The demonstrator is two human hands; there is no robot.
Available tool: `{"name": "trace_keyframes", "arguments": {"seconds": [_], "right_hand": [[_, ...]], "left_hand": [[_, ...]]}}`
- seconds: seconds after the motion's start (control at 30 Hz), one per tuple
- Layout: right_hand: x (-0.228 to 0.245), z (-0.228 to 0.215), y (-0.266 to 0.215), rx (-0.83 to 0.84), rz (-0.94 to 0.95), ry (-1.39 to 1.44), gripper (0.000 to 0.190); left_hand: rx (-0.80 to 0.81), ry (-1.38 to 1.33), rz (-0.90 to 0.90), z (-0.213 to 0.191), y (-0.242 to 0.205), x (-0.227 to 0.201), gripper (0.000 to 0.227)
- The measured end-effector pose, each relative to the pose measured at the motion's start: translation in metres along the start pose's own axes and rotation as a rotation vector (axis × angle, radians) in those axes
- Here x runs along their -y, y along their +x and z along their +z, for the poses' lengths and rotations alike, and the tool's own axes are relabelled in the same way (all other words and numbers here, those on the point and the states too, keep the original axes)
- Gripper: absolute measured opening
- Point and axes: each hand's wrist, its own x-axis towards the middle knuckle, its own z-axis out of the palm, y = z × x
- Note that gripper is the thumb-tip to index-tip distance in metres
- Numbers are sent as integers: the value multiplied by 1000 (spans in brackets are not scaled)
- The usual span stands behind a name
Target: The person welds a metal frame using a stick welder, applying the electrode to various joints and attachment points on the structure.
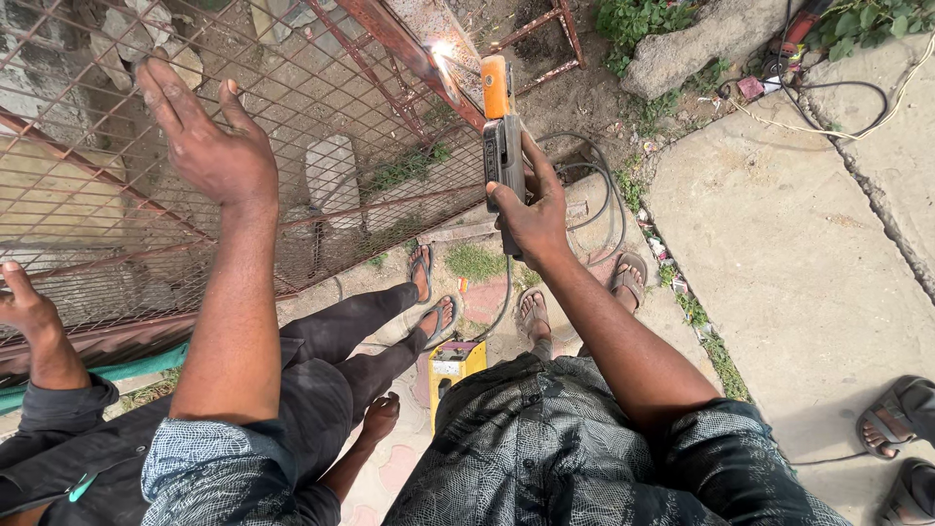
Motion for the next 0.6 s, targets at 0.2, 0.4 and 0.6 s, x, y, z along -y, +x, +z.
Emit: {"name": "trace_keyframes", "arguments": {"seconds": [0.2, 0.4, 0.6], "right_hand": [[-12, -4, 1, 2, -60, 69, 84], [-12, -5, -1, -49, -50, 54, 84], [-2, -1, -2, -12, -21, 13, 86]], "left_hand": [[22, -4, -35, 3, 0, 0, 66], [2, 33, -15, 4, -2, 3, 65], [-40, 24, 24, 10, -3, 8, 66]]}}
